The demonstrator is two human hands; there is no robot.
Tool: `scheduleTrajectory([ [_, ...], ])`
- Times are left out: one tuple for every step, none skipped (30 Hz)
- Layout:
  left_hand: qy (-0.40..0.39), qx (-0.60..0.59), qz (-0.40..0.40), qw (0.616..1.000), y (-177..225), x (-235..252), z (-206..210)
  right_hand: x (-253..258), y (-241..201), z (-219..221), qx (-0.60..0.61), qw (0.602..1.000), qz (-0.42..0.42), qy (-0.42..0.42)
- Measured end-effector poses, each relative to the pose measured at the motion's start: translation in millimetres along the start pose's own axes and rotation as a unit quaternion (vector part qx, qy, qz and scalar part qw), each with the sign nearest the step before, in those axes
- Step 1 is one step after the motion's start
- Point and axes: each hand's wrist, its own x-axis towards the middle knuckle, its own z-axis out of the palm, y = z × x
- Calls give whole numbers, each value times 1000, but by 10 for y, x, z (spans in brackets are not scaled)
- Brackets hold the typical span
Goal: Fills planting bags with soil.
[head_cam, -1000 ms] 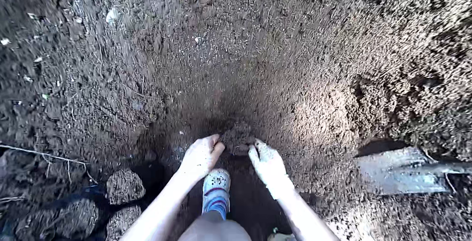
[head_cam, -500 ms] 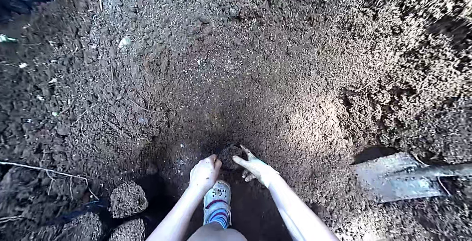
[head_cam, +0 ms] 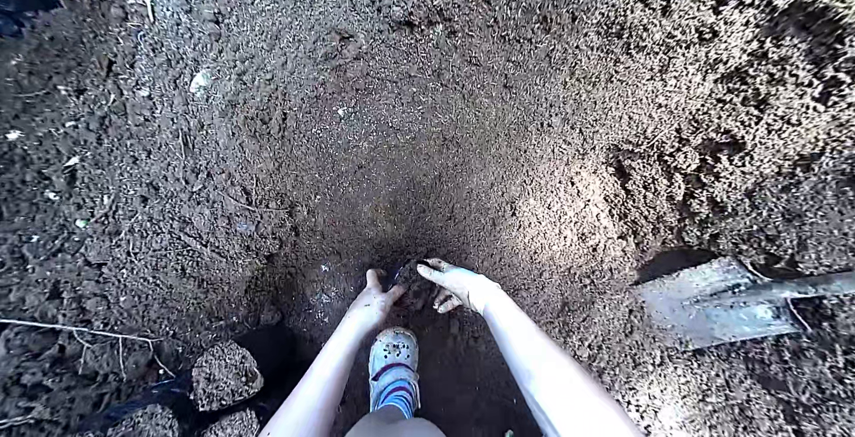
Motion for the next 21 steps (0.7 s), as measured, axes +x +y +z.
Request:
scheduleTrajectory([
  [7, -8, 4, 1000, 32, 21, 25, 12, -36, 12, -17, 1000, 4, 18],
  [18, -10, 8, 1000, 53, 42, 56, 13, -77, 28, -50, 998, 8, 33],
  [33, -7, 11, 999, 74, 57, 82, 18, -111, 54, -100, 994, 7, 48],
  [47, 1, 14, 999, 92, 74, 105, 27, -144, 83, -155, 986, 3, 63],
  [60, 13, 13, 998, 110, 88, 127, 43, -163, 120, -211, 974, -5, 81],
  [71, 28, 13, 997, 126, 92, 151, 55, -171, 161, -262, 960, -10, 95],
  [81, 37, 15, 996, 141, 79, 175, 51, -170, 190, -289, 951, -12, 105],
  [90, 35, 27, 995, 126, 65, 201, 44, -152, 190, -288, 952, -13, 104],
  [96, 21, 45, 994, 91, 53, 214, 32, -116, 153, -250, 964, -18, 90],
  [96, 0, 59, 994, 65, 31, 201, 20, -67, 80, -179, 982, -26, 58],
  [93, -26, 66, 993, 64, -9, 164, 0, -14, -20, -94, 995, -32, 9],
  [85, -51, 68, 993, 68, -59, 129, -16, 59, -124, -23, 998, -38, -38],
  [73, -61, 67, 993, 74, -100, 105, -24, 130, -210, 12, 996, -39, -77],
  [54, -54, 64, 995, 81, -121, 79, -27, 183, -263, 20, 994, -38, -100],
  [35, -33, 60, 997, 88, -112, 52, -18, 210, -275, 16, 994, -34, -107],
  [20, -1, 56, 998, 85, -62, 30, 5, 217, -257, 13, 994, -31, -102],
  [14, 33, 55, 998, 76, 8, 22, 26, 208, -229, 10, 995, -30, -90],
  [16, 59, 51, 997, 82, 63, 25, 45, 195, -207, 6, 997, -29, -78],
  [21, 74, 48, 996, 94, 105, 32, 58, 181, -193, 1, 997, -29, -66],
  [25, 78, 48, 996, 106, 136, 34, 70, 159, -179, -10, 998, -29, -55],
  [25, 75, 50, 996, 118, 153, 32, 79, 119, -157, -30, 998, -29, -43],
])
